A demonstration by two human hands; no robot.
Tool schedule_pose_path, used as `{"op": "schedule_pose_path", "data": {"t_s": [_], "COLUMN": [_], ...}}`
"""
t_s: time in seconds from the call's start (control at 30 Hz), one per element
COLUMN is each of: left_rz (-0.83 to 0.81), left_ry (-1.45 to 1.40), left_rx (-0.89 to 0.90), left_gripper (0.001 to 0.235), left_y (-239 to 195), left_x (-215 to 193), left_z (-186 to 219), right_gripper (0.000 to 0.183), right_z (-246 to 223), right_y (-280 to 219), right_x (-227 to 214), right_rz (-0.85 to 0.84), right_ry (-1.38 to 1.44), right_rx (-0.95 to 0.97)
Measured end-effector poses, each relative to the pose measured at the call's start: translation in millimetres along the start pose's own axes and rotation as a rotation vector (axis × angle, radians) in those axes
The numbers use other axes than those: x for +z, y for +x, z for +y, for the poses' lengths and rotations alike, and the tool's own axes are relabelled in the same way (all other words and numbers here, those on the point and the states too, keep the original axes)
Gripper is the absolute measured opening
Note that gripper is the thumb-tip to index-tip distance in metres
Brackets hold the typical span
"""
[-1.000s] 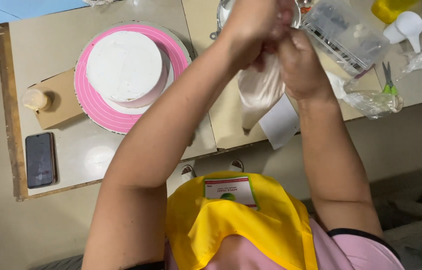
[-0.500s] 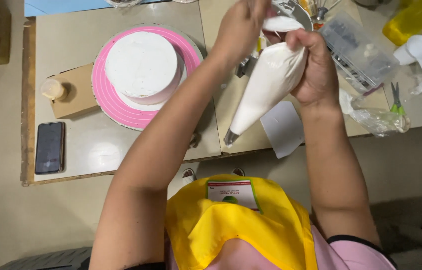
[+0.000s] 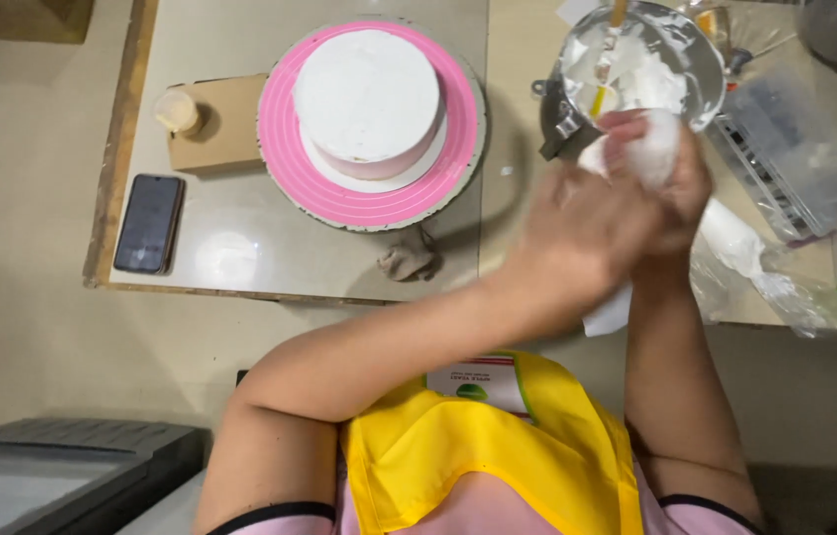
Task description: Smoothing frosting on a cake using a scraper and then applying more frosting with a piping bag.
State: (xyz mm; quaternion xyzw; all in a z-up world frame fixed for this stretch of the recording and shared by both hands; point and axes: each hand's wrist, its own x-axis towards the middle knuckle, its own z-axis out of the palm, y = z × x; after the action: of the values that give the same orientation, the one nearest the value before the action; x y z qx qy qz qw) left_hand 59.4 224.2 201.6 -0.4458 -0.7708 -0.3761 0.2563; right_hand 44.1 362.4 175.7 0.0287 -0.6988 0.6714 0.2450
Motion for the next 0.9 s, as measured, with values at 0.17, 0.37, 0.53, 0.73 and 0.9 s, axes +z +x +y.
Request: {"op": "schedule_pose_path", "data": {"t_s": [0.17, 0.37, 0.53, 0.73, 0.9], "left_rz": [-0.179, -0.209, 0.143, 0.172, -0.142], "left_ry": [-0.372, -0.965, -1.252, -1.367, -1.129], "left_rx": [-0.028, -0.981, -0.99, -1.062, -1.074], "left_gripper": [0.016, 0.089, 0.056, 0.048, 0.063], "left_y": [-83, -91, -88, -139, -135], "left_x": [6, 21, 36, 94, 62], "left_z": [2, -62, -73, -96, -101], "right_gripper": [0.026, 0.025, 0.03, 0.02, 0.022], "right_z": [24, 62, 68, 81, 118], "right_y": [12, -5, -23, -44, -41], "right_x": [-19, -22, 9, 12, 0], "right_rz": [0.477, 0.635, 0.776, 0.622, 0.695], "right_ry": [0.293, 0.784, 0.809, 0.718, 0.622], "right_rx": [0.113, 0.708, 0.939, 0.59, 0.653]}}
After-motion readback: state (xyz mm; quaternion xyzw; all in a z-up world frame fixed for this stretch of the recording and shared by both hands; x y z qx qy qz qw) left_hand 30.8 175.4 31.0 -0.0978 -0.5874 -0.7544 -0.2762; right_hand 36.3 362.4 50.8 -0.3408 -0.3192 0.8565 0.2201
